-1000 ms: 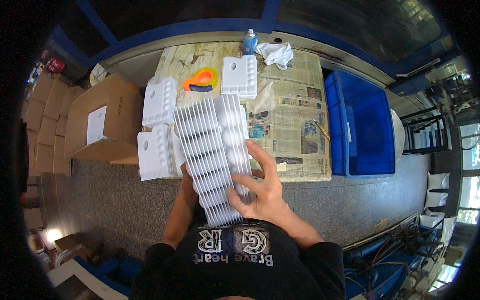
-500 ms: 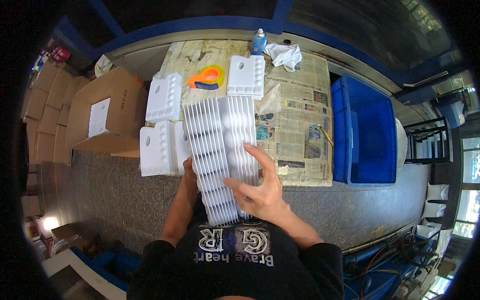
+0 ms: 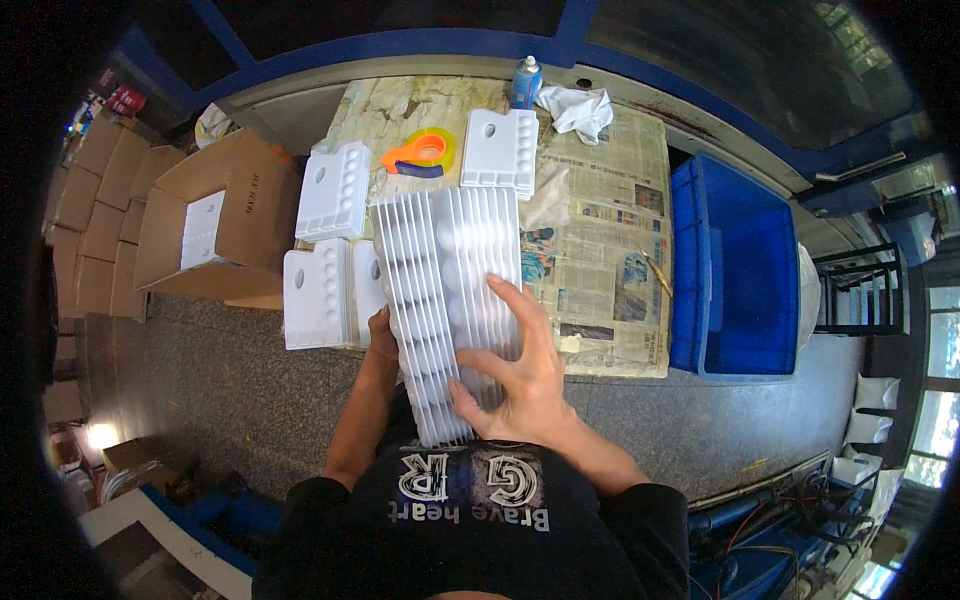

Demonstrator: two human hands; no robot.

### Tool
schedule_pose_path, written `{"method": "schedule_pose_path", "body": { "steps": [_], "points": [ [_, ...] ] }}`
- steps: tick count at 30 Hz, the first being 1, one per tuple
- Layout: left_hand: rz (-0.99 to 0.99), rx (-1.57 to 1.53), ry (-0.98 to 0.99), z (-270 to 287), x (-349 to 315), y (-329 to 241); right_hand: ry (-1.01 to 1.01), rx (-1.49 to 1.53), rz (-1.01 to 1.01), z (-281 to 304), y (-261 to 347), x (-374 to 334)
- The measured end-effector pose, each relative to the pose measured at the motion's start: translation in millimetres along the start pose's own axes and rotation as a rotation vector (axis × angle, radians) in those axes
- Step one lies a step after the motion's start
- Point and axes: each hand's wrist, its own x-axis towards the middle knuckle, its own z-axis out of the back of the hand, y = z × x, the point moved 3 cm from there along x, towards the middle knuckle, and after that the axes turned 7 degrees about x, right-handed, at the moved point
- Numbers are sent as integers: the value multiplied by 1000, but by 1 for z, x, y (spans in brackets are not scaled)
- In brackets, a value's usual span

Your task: The person repeatedly picks white plastic parts from a blue bin, stacks them on a table, and places the stacks into a cardboard box. The person handles the parts by hand, aligning them into neat stacks before transferring them to the box.

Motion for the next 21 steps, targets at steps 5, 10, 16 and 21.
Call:
{"method": "schedule_pose_path", "body": {
  "steps": [5, 10, 16, 21],
  "points": [
    [20, -60, -19, 15, 6, 7, -120, -8, -65, -4, -17, 0],
    [82, -23, -205, 22, 9, 10, -287, -38, -399, -12, -61, -8],
    [256, 126, -324, 19, 20, 21, -343, 139, -644, 3, -121, -30],
    [471, 97, -363, 16, 45, 40, -511, 61, -819, 42, -145, -52]
  ]
}}
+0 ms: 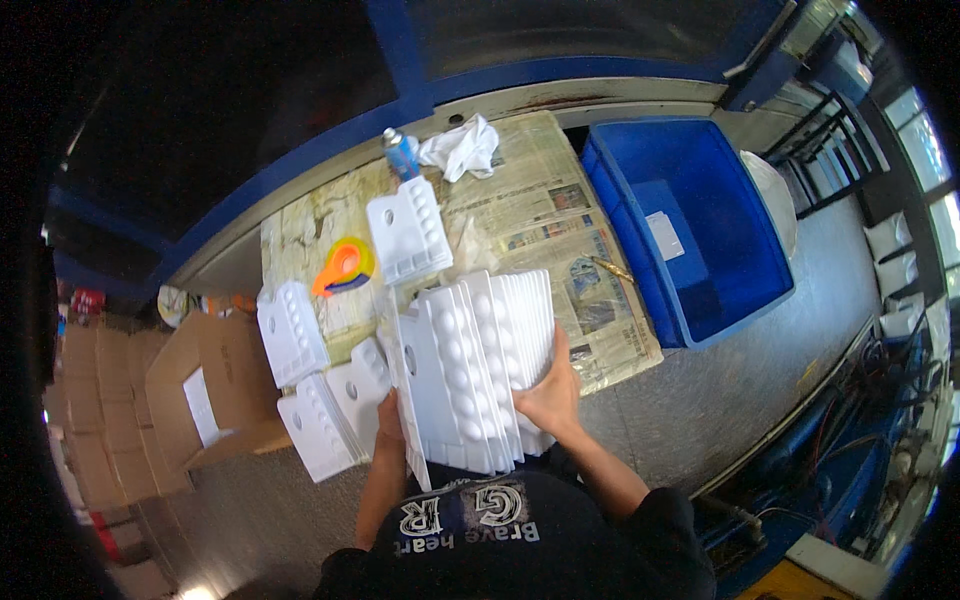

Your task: The person repeatedly picks white plastic parts from a blue bin, stacks them on a table, and places the stacks into a cardboard box. The person handles the parts by hand, aligning them into neat stacks before transferring them to the box.

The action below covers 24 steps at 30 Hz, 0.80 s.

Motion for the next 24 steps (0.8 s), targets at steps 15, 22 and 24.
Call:
{"method": "schedule_pose_path", "body": {
  "steps": [15, 22, 24],
  "points": [
    [365, 256, -18, -76, 137, 23, -84, -89, -541, 61, -135, 90],
    [229, 198, -138, -131, 260, -20, -75, -174, -607, 65, -198, 84],
    [55, 245, -120, -157, 318, -40, -72, -190, -645, 67, -210, 78]
  ]
}}
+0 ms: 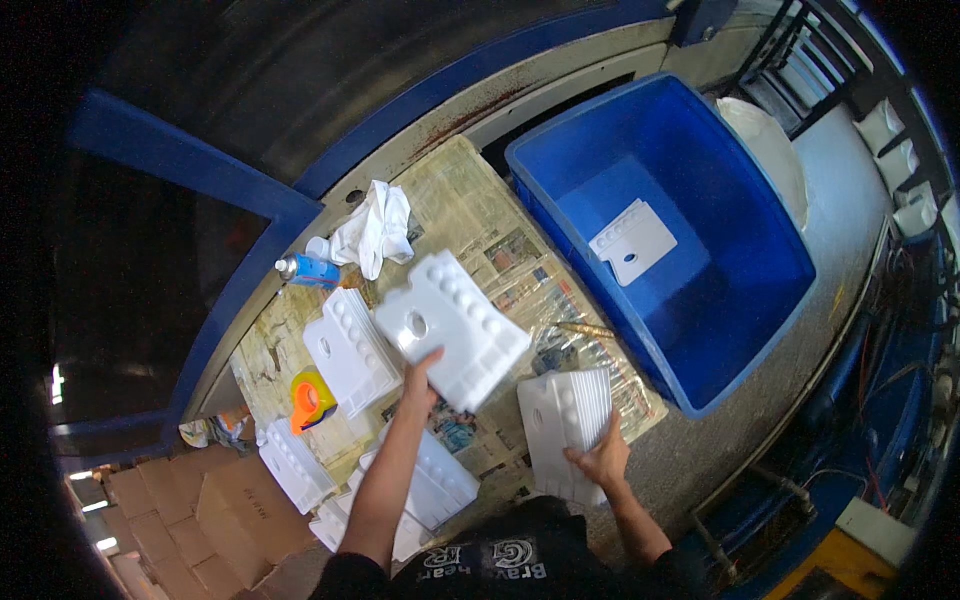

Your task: The person repeatedly picks white plastic parts from a blue bin, stacks them on a table, and places the stacks into a cardboard box. The person handles the parts by hand, aligning them into neat stacks before transferring them to the box.

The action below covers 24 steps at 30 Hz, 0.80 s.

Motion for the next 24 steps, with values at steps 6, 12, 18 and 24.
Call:
{"method": "schedule_pose_path", "body": {
  "steps": [6, 12, 18, 24],
  "points": [
    [-73, 273, 3, -57, 113, -12, -61, -57, 175, -10, -4, -5],
    [-227, 1212, -609, -67, 120, 0, -82, -39, 154, -14, -17, -6],
    [-354, 832, 122, -12, -8, 64, -83, 77, 245, -11, -26, 9],
    [-210, 764, 210, 13, -156, 136, 317, 473, 378, -5, 25, 3]
  ]
}}
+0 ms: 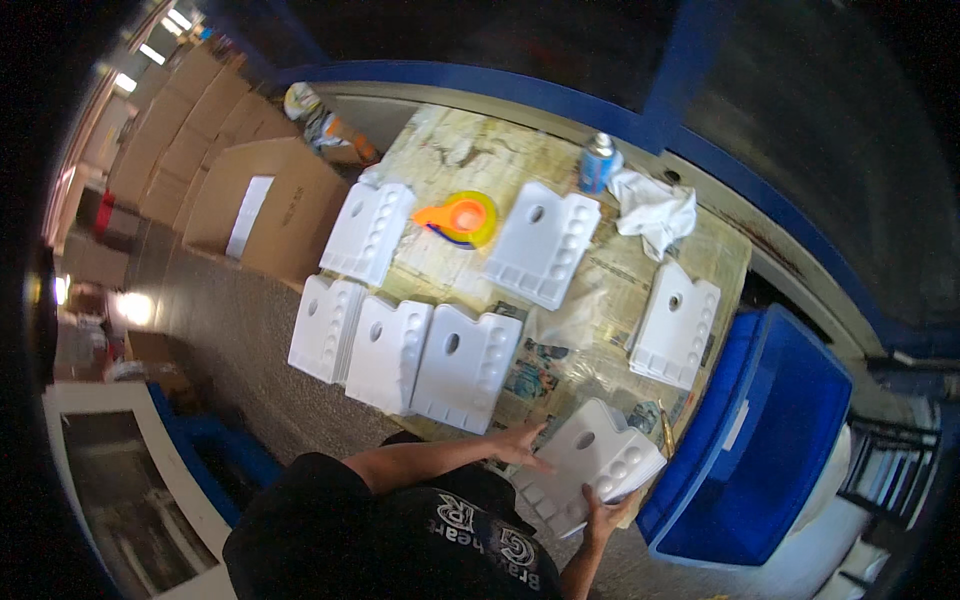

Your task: The person repeatedly picks white plastic parts from a blue bin, stacks them on a table, and places the stacks into a cardboard box. The person handles the parts by hand, aligning them into neat stacks before transferring them to the box.

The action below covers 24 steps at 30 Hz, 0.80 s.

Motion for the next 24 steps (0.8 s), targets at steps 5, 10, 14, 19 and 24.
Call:
{"method": "schedule_pose_path", "body": {
  "steps": [5, 10, 14, 19, 24],
  "points": [
    [-227, -266, 124, 41, -31, -29, 268, -187, 199, -33, 39, -18],
    [-387, 155, -294, 43, -46, -16, 433, -585, 326, -38, -2, -12],
    [-303, 139, -333, 12, -49, 37, 358, -677, 293, -33, -77, -10],
    [-327, -22, -182, -15, -38, 62, 303, -400, 181, -4, -118, 0],
    [-438, 56, -203, -22, -34, 62, 251, -511, 125, 2, -113, -7]
  ]
}}
